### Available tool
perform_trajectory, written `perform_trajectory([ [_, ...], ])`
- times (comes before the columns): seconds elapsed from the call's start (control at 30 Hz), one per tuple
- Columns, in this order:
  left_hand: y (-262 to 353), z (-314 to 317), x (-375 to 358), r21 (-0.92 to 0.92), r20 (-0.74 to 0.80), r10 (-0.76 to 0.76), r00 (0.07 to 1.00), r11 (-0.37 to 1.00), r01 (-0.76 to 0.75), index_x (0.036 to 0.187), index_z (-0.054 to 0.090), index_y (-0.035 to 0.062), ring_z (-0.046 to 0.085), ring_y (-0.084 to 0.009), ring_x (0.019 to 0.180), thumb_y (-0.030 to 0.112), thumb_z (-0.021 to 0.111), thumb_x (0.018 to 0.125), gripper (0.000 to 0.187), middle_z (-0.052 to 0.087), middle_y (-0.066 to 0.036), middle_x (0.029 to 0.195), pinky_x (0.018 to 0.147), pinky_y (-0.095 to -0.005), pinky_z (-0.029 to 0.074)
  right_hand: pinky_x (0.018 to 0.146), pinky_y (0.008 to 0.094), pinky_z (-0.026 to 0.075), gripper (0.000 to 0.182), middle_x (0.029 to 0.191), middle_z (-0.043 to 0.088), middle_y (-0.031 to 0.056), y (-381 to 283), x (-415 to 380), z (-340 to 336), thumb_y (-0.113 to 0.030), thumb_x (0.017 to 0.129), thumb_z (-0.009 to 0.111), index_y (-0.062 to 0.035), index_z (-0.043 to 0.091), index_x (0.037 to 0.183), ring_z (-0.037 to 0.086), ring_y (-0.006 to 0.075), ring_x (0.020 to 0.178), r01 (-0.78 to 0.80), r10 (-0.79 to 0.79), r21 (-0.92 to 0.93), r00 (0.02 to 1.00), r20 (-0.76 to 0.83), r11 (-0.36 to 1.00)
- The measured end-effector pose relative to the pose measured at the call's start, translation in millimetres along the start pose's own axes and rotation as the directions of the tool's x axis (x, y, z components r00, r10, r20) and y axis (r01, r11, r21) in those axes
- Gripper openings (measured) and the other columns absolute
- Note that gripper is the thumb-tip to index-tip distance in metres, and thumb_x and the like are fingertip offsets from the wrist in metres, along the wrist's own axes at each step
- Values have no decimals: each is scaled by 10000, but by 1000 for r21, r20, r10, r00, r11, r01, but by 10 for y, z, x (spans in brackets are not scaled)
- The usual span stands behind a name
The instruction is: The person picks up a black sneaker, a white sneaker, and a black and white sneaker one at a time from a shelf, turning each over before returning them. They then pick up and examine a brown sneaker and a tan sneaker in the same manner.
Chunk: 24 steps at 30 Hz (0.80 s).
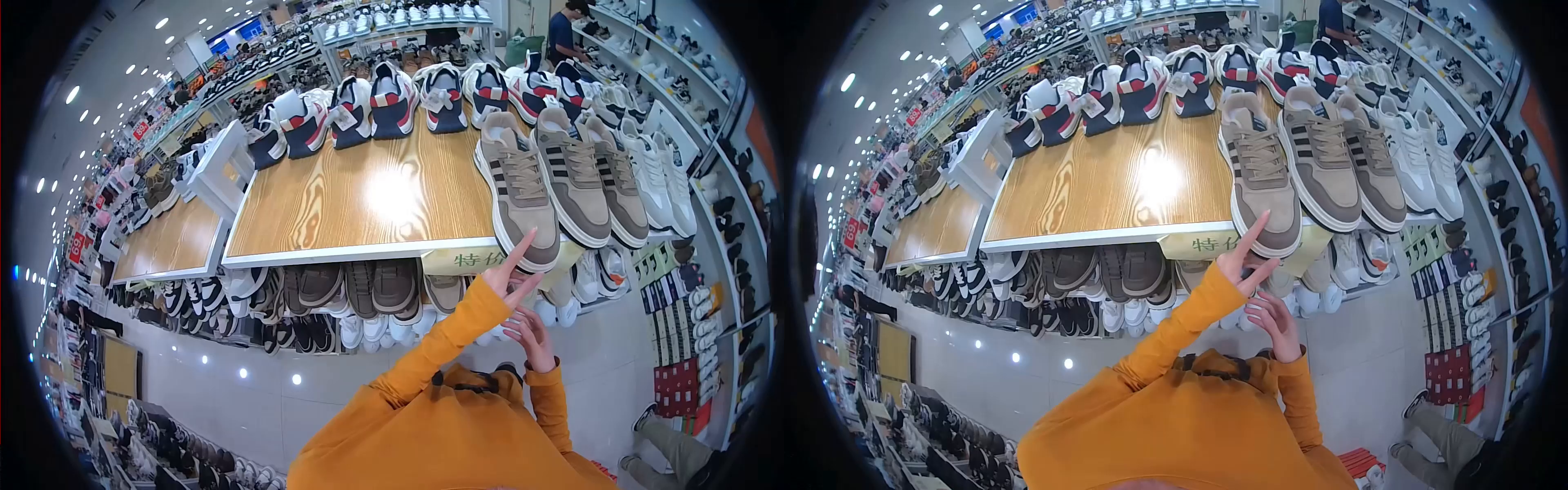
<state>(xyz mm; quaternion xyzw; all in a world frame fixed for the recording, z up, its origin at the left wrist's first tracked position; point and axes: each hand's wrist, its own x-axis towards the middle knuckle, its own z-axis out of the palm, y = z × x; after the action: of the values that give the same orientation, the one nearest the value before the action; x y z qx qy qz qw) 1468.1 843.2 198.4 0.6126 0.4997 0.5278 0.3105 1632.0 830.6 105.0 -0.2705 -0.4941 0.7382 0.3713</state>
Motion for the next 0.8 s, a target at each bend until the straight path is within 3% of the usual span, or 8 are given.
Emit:
perform_trajectory([
  [0.23, -61, 52, 58, -26, -169, 210, 963, 976, -217, 1295, 364, 116, 605, -133, 711, 166, 588, 829, 520, 611, -101, 888, 695, -271, 486, 882, 345, 429, 432, 1182, 474, 163, -86, 90, 45, -224, 914, 449, 4, 342, 1264, 514, 247, 1052, 46, -46, -31, 999, -3, 998],
  [0.37, 159, -108, -121, -102, -42, 76, 996, 992, -80, 1290, 368, 107, 612, -144, 767, 153, 569, 840, 495, 615, -98, 910, 725, -268, 476, 912, 385, 403, 513, 1204, 466, 138, -176, 185, 44, -394, 926, 341, -7, 351, 1262, 478, 247, 1096, 37, -41, 124, 999, 34, 992],
  [0.43, 402, -243, -333, -303, 139, -112, 984, 941, 150, 1299, 354, 119, 584, -191, 917, 181, 553, 853, 492, 547, -132, 1089, 808, -308, 449, 926, 409, 387, 590, 1214, 463, 124, -135, 229, -18, -484, 917, 278, -10, 359, 1258, 460, 245, 1116, 39, -51, 278, 998, 38, 960],
  [0.5, 448, -307, -581, -328, 219, -113, 969, 927, 182, 1315, 332, 121, 557, -211, 1009, 179, 531, 867, 494, 498, -149, 1194, 861, -326, 427, 976, 411, 332, 682, 1283, 413, 126, -198, 209, 13, -556, 893, 225, -19, 302, 1307, 417, 263, 1167, 21, -39, 374, 998, 39, 927],
  [0.57, 384, -282, -817, -207, 197, 46, 979, 978, -4, 1337, 300, 112, 532, -203, 1044, 145, 503, 881, 500, 469, -149, 1227, 885, -323, 408, 995, 394, 311, 700, 1318, 379, 134, -352, 147, 159, -561, 889, 229, -22, 265, 1333, 396, 264, 1192, 48, -61, 450, 998, 16, 892],
  [0.67, 159, -144, -1140, -433, 212, 39, 976, 899, 58, 1403, 126, 120, 470, -193, 1106, 113, 464, 897, 608, 368, -128, 1320, 912, -329, 383, 1015, 380, 285, 698, 1333, 366, 137, -268, 181, 95, -546, 884, 255, -9, 273, 1330, 375, 261, 1217, -2, -51, 418, 992, 117, 909],
  [0.77, -71, -8, -1248, -754, 81, -2, 997, 654, 62, 1408, -63, 149, 410, -181, 1143, 108, 454, 902, 725, 291, -90, 1369, 915, -330, 374, 1005, 370, 297, 632, 1312, 392, 132, -265, 246, 209, -451, 880, 370, 5, 296, 1311, 391, 253, 1203, 110, -151, 263, 979, 140, 958],
  [0.8, -110, -36, -1259, -685, 59, -107, 993, 719, 118, 1388, -150, 173, 417, -170, 1116, 110, 468, 899, 791, 275, -83, 1376, 880, -316, 394, 1001, 363, 301, 610, 1304, 400, 129, -279, 258, 245, -408, 879, 420, 10, 297, 1307, 396, 250, 1197, 165, -195, 197, 970, 148, 967],
])
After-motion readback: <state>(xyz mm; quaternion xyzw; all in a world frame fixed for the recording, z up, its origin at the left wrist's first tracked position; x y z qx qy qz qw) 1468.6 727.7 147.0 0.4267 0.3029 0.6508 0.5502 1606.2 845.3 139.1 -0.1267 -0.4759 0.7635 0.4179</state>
